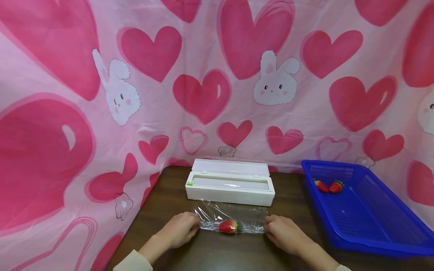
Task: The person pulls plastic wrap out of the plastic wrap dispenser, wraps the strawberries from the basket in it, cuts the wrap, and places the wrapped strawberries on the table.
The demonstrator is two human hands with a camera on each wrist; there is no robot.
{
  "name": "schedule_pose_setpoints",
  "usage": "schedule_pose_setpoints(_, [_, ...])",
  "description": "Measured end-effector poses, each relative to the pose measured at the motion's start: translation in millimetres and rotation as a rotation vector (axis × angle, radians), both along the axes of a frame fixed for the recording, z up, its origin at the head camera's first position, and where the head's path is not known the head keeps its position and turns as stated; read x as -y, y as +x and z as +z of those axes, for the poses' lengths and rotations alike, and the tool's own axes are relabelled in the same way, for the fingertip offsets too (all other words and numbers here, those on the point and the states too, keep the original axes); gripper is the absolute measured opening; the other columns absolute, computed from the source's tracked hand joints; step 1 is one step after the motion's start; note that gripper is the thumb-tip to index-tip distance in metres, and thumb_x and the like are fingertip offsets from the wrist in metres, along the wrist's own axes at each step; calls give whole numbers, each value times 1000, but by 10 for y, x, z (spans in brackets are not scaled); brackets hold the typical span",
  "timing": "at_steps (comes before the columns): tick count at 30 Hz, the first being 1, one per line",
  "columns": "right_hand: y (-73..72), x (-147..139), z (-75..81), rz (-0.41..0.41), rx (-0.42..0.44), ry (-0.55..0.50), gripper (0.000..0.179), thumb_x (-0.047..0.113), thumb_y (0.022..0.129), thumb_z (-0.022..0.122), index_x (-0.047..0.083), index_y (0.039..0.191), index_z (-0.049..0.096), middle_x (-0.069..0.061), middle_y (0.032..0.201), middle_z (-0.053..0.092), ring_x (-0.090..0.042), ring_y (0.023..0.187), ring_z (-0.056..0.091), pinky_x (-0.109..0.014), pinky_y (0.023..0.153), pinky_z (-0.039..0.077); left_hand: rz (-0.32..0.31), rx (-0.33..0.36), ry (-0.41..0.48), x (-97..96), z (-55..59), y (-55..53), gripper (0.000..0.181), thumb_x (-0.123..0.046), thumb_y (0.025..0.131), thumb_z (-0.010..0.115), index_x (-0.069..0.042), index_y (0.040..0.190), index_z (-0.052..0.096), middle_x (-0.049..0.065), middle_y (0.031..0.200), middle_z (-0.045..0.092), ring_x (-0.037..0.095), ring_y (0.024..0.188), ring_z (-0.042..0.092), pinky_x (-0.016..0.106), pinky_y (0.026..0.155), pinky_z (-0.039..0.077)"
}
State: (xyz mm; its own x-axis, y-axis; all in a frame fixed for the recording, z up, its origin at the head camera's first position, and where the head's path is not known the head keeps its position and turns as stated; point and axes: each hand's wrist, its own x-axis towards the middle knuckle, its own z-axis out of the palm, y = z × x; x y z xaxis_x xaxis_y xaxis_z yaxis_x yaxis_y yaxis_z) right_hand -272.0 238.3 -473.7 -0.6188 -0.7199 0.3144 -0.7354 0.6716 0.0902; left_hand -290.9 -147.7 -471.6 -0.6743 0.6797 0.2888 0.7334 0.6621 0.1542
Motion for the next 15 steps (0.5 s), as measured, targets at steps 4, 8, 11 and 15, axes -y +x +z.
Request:
schedule_pose_setpoints(4, [115, -17, -2, 18, 18, -38, 20, 11, 81, 82, 25, 75, 70, 16, 83, 51, -5, 75, 52, -25, 58, 45, -10, 58, 56, 49, -10, 84, 14, -5, 88, 74, -17, 82, 69, -16, 77, 59, -1, 72, 54, 24, 66, 50])
schedule_pose_setpoints(8, [199, -67, 5, 44, 34, -111, 19, 10, 81, 83, 25, 81, 71, 14, 93, 58, -4, 83, 54, -25, 62, 49, -29, 110, 106, 90, -19, 129, 13, -5, 90, 73, -17, 86, 69, -16, 80, 62, -3, 74, 55, 24, 68, 51])
schedule_pose_setpoints(11, [233, -108, 1, 51, 44, -157, 19, 11, 82, 83, 26, 85, 72, 14, 95, 62, -4, 86, 57, -27, 64, 51, -49, 162, 150, 117, -23, 141, 12, -5, 94, 70, -16, 91, 69, -13, 84, 67, -3, 79, 58, 25, 71, 53])
schedule_pose_setpoints(15, [249, -142, -17, 19, 86, -190, 18, 13, 84, 82, 26, 89, 71, 15, 93, 66, -5, 86, 61, -31, 66, 54, -62, 228, 198, 143, -27, 135, 11, -4, 97, 66, -15, 97, 69, -10, 88, 70, -2, 80, 59, 25, 73, 54])
